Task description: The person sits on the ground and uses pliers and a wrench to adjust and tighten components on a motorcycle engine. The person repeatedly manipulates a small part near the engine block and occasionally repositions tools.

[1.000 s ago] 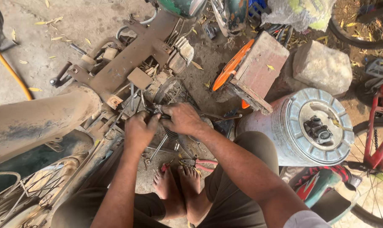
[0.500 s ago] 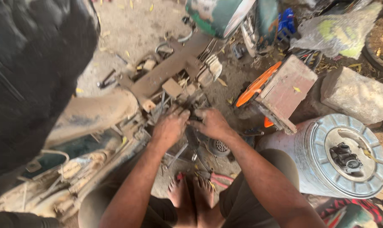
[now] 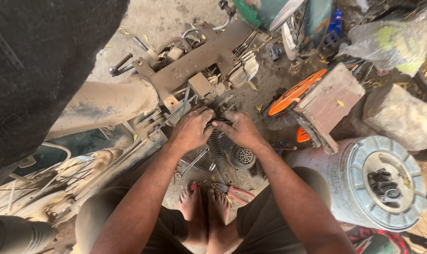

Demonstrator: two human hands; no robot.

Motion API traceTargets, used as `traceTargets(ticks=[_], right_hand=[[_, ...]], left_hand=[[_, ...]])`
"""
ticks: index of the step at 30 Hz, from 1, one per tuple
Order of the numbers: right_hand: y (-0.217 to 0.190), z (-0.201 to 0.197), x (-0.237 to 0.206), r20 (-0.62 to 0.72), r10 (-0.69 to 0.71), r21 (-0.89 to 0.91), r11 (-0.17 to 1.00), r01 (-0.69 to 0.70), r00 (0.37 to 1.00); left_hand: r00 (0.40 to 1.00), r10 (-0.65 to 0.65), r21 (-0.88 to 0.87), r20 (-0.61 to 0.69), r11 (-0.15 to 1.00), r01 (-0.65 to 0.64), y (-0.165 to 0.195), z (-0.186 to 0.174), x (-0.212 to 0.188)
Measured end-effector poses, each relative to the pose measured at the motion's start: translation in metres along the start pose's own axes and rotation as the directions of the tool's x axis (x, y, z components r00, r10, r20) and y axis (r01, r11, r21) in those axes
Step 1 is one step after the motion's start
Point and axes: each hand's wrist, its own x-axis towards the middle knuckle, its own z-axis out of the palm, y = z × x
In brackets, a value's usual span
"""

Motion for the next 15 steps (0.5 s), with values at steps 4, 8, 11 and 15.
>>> traceTargets(ticks=[4, 8, 11, 15], right_hand=[[-0.006, -0.009, 0.001, -0.015, 0.016, 0.013, 1.0, -0.016, 1.0], [-0.024, -0.019, 0.01, -0.031, -0.096, -0.026, 0.995, 0.095, 0.995], [-0.026, -0.019, 0.011, 0.021, 0.029, 0.117, 0.993, -0.031, 0.999], [-0.012, -0.014, 0.006, -0.086, -0.007, 0.083, 0.996, 0.014, 0.996]], left_hand=[[0.979, 0.15, 0.051, -0.138, 0.988, -0.144, 0.005, -0.002, 0.004], [0.992, 0.077, -0.16, -0.096, 0.983, -0.091, 0.009, -0.025, 0.013], [0.998, -0.012, -0.216, 0.066, 0.976, 0.026, 0.01, -0.035, 0.009], [0.991, 0.084, -0.159, -0.107, 0.982, -0.1, 0.015, -0.027, 0.006]])
